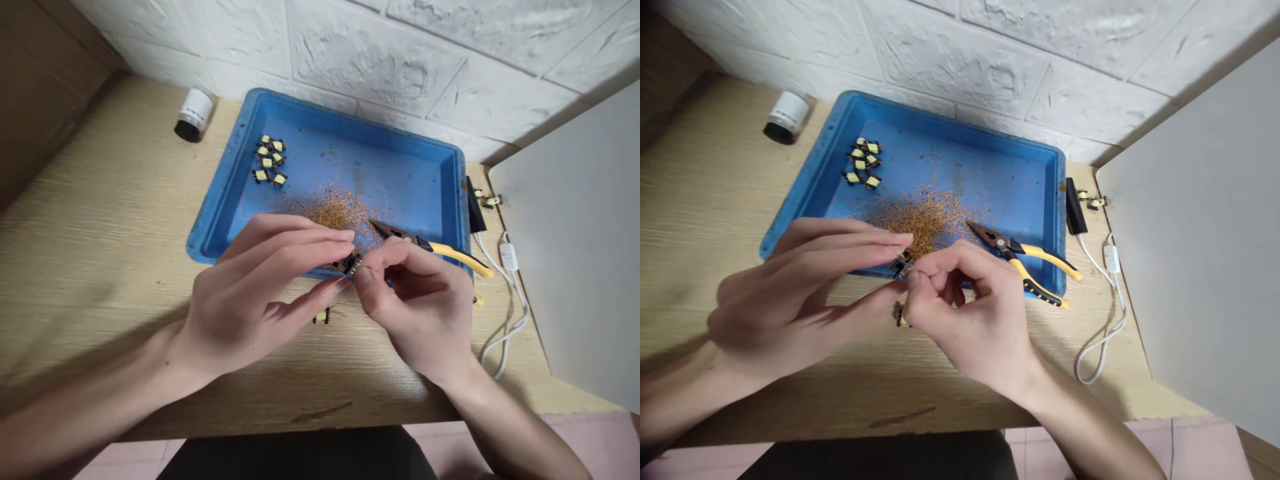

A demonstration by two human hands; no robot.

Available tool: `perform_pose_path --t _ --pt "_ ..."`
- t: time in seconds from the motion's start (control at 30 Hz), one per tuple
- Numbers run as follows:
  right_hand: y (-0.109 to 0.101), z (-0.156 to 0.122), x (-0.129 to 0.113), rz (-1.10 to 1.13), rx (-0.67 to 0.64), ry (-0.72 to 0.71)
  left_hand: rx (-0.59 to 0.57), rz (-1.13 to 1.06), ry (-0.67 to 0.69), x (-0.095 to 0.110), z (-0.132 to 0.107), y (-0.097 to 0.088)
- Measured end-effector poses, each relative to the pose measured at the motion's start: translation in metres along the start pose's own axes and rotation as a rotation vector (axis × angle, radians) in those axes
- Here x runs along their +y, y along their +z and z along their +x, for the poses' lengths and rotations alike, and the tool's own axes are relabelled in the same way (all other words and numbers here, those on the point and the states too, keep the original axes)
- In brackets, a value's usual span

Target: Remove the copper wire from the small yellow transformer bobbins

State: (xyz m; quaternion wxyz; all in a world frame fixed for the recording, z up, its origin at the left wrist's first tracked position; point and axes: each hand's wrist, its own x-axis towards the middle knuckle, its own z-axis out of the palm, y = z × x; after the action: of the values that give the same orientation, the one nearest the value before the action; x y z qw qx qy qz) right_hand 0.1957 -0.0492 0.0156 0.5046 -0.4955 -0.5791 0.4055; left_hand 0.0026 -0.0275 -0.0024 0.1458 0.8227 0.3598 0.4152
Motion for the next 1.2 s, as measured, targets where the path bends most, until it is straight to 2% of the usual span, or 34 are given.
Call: perform_pose_path --t 0.1,0.23,0.37,0.5,0.6,0.8,0.9,0.97,1.1,1.2 --pt "0.0 -0.002 0.001 -0.019 -0.041 -0.012 0.019 0.023 -0.02 0.001 -0.001 -0.002" --pt "-0.002 -0.002 0.003 -0.097 -0.064 -0.101 0.033 0.047 -0.006 0.002 0.001 -0.003" --pt "-0.008 0.0 0.004 -0.286 -0.077 -0.267 0.08 0.079 0.142 -0.005 0.001 -0.002" --pt "-0.012 -0.002 0.004 -0.453 -0.057 -0.45 0.118 0.131 0.176 -0.009 -0.001 0.001" --pt "-0.012 -0.006 0.003 -0.605 -0.058 -0.532 0.103 0.168 0.21 -0.009 -0.002 0.0" --pt "-0.012 -0.009 0.005 -0.841 -0.017 -0.671 -0.009 0.235 0.273 -0.012 -0.001 -0.005" --pt "-0.013 -0.008 0.005 -0.846 -0.037 -0.66 -0.017 0.23 0.255 -0.013 -0.001 -0.004" --pt "-0.013 -0.006 0.004 -0.767 -0.06 -0.594 -0.004 0.219 0.232 -0.012 -0.001 -0.001" --pt "-0.013 0.0 -0.002 -0.489 -0.109 -0.288 -0.019 0.075 0.102 -0.008 0.002 0.001" --pt "-0.013 0.003 -0.007 -0.29 -0.152 -0.065 -0.058 -0.143 -0.121 -0.002 0.004 0.0"
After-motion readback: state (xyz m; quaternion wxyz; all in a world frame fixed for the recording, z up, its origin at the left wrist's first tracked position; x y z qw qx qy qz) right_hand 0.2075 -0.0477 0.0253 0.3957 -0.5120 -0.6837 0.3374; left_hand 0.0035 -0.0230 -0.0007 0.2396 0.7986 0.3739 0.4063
